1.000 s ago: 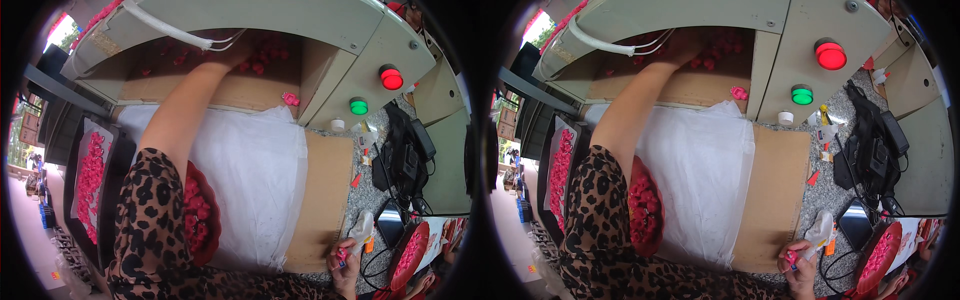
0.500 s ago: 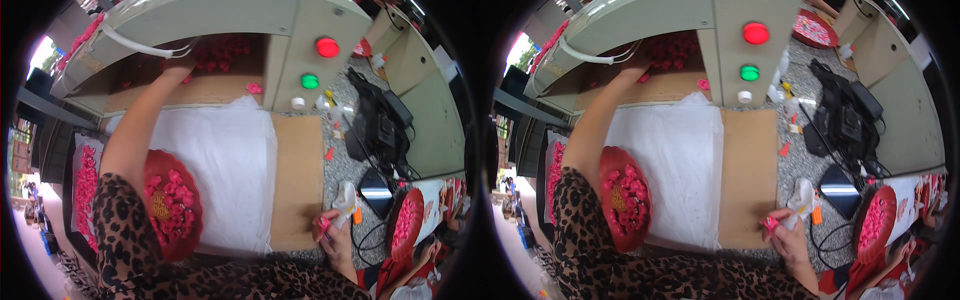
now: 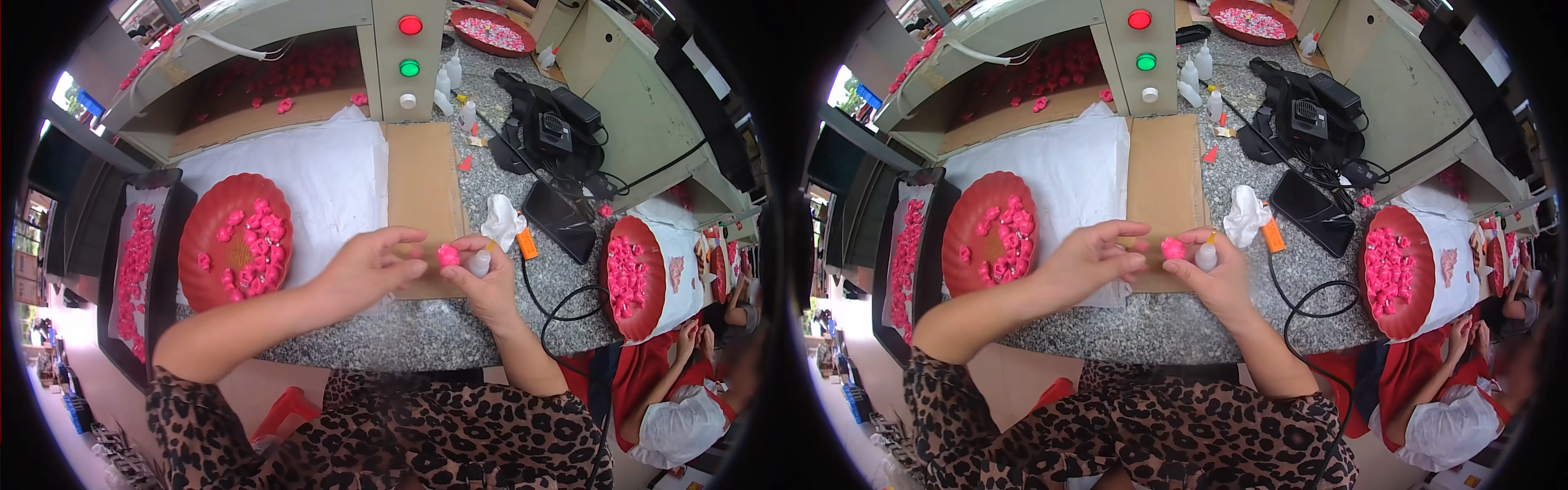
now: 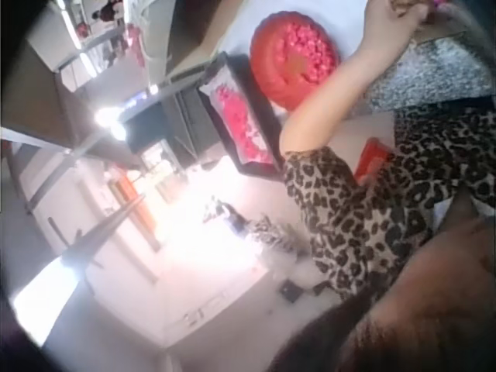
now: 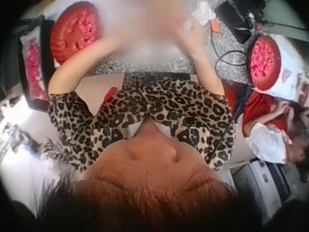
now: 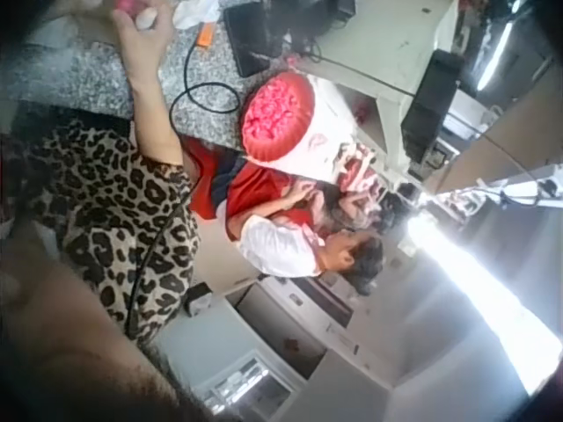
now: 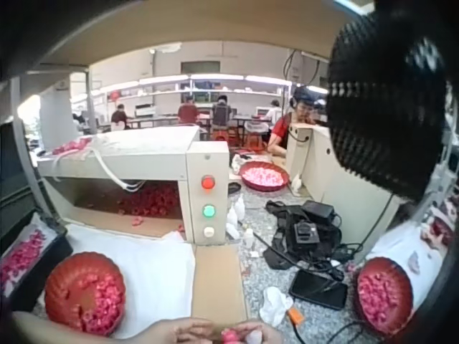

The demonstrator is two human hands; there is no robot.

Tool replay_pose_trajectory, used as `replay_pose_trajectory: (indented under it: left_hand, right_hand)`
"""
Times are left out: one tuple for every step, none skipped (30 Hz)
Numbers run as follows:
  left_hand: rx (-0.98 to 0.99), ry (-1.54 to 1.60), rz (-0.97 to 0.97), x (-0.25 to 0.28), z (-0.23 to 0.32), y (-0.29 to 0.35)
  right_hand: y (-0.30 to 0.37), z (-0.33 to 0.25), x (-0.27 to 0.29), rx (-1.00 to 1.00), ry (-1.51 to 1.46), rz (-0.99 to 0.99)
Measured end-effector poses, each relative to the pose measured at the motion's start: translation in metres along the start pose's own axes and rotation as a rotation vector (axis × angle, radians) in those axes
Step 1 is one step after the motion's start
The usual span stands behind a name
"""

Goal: The person applies glue from a small bottle to pink plastic pieces and attaches them to a larger pink base. They repeatedly pick up pieces from a red tray, apply glue, and place them onto the base, working at a cluttered countertop.

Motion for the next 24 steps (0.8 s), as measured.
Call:
replay_pose_trajectory:
  left_hand:
    - [-0.01, 0.146, 0.015, -0.012, -0.013, -0.002]
    - [-0.047, 0.294, -0.03, -0.02, -0.021, -0.005]
    - [-0.086, 0.442, -0.085, -0.028, -0.028, -0.01]
    - [-0.123, 0.589, -0.14, -0.035, -0.029, -0.012]
    - [-0.166, 0.57, -0.102, -0.038, -0.029, -0.014]
    - [-0.185, 0.568, -0.106, -0.04, -0.031, -0.015]
    - [-0.205, 0.565, -0.11, -0.04, -0.033, -0.016]
    - [-0.227, 0.564, -0.113, -0.04, -0.035, -0.019]
    - [-0.26, 0.578, -0.096, -0.04, -0.036, -0.02]
    - [-0.292, 0.592, -0.078, -0.04, -0.037, -0.021]
    - [-0.323, 0.609, -0.057, -0.04, -0.038, -0.021]
    - [-0.305, 0.627, -0.082, -0.039, -0.04, -0.024]
    - [-0.288, 0.646, -0.108, -0.036, -0.041, -0.028]
    - [-0.267, 0.663, -0.132, -0.035, -0.042, -0.03]
    - [-0.258, 0.653, -0.117, -0.033, -0.044, -0.03]
    - [-0.248, 0.643, -0.101, -0.031, -0.045, -0.03]
    - [-0.233, 0.63, -0.089, -0.03, -0.048, -0.03]
    - [-0.236, 0.622, -0.077, -0.028, -0.05, -0.029]
    - [-0.239, 0.614, -0.065, -0.026, -0.054, -0.029]
    - [-0.244, 0.609, -0.055, -0.026, -0.057, -0.029]
    - [-0.249, 0.596, -0.066, -0.026, -0.058, -0.028]
    - [-0.254, 0.583, -0.078, -0.025, -0.058, -0.027]
    - [-0.262, 0.573, -0.086, -0.026, -0.057, -0.026]
    - [-0.271, 0.558, -0.072, -0.025, -0.057, -0.026]
  right_hand:
    - [0.002, -0.005, -0.001, 0.081, 0.073, -0.02]
    - [0.004, -0.01, -0.004, 0.161, 0.142, -0.04]
    - [0.004, -0.018, -0.007, 0.227, 0.201, -0.062]
    - [0.005, -0.019, -0.006, 0.241, 0.176, -0.072]
    - [0.006, -0.019, -0.003, 0.25, 0.154, -0.074]
    - [0.007, -0.019, 0.0, 0.26, 0.13, -0.078]
    - [0.007, -0.019, 0.002, 0.234, 0.055, -0.064]
    - [0.007, -0.016, 0.004, 0.209, 0.044, -0.062]
    - [0.006, -0.014, 0.005, 0.185, 0.032, -0.061]
    - [0.006, -0.012, 0.007, 0.161, 0.019, -0.059]
    - [0.005, -0.014, 0.005, 0.189, 0.069, -0.088]
    - [0.005, -0.016, 0.003, 0.217, 0.118, -0.117]
    - [0.005, -0.018, 0.001, 0.244, 0.168, -0.146]
    - [0.004, -0.017, 0.001, 0.224, 0.159, -0.157]
    - [0.004, -0.017, 0.001, 0.205, 0.15, -0.168]
    - [0.004, -0.016, 0.002, 0.186, 0.14, -0.179]
    - [0.004, -0.01, 0.001, 0.099, 0.073, -0.181]
    - [0.004, -0.004, 0.0, 0.014, 0.005, -0.183]
    - [0.005, 0.002, -0.002, -0.071, -0.065, -0.187]
    - [0.005, 0.001, -0.004, -0.08, -0.062, -0.213]
    - [0.004, -0.001, -0.006, -0.089, -0.059, -0.239]
    - [0.004, -0.002, -0.009, -0.098, -0.056, -0.265]
    - [0.004, -0.003, -0.01, -0.096, -0.058, -0.279]
    - [0.004, -0.004, -0.011, -0.095, -0.06, -0.293]
Point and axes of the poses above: each hand's wrist, its own y-axis away from the middle knuckle, its own x-axis out of the back of the hand, z = x × y, the point moved 7 cm from there along -y, towards the middle knuckle, and after that the axes turned 7 degrees about -z, right-handed, at the moved point
